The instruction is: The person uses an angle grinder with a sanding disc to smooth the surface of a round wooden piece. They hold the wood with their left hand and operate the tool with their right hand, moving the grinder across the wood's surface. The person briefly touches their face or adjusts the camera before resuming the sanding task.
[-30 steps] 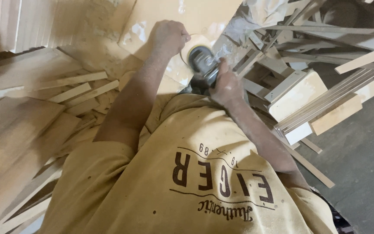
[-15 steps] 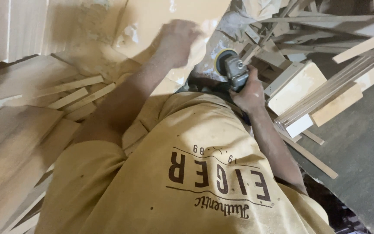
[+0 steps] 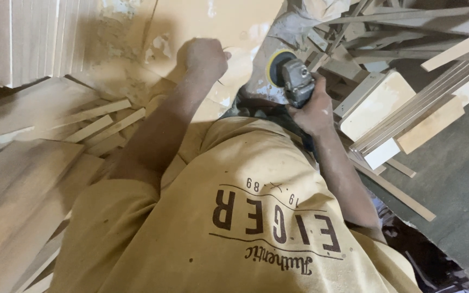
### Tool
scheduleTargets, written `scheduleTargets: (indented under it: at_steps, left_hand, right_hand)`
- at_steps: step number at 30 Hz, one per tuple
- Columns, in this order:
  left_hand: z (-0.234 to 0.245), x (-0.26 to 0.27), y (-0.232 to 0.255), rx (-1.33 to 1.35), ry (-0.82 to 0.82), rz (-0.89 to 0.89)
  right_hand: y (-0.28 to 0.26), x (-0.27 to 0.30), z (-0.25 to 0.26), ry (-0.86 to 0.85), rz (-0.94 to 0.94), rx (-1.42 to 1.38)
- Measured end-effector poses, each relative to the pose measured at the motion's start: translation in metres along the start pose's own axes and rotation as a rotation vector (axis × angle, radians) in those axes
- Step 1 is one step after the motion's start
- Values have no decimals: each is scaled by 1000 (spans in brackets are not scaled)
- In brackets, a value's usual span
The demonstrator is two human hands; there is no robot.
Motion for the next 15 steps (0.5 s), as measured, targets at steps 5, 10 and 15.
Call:
scheduleTargets:
  at_steps: [5,10,15]
  left_hand:
    - [7,18,-6,89,-53,53]
    - [24,37,-11,422,150,-206]
    - [-35,-9,3,298,60,-90]
  right_hand:
    - [-11,-6,-26,-102,81,55]
    - [-14,2,-36,-115,125,151]
    - [-16,8,-25,-66,11,194]
Point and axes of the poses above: each hand's wrist, its own x-axis away from the middle knuckle, its own z-axis out of the back of the hand, y = z × x, the point moved 1 cm from there along -x, towards the middle knuckle, and after that the axes turned 9 degrees about -x, right-handed, at the moved point
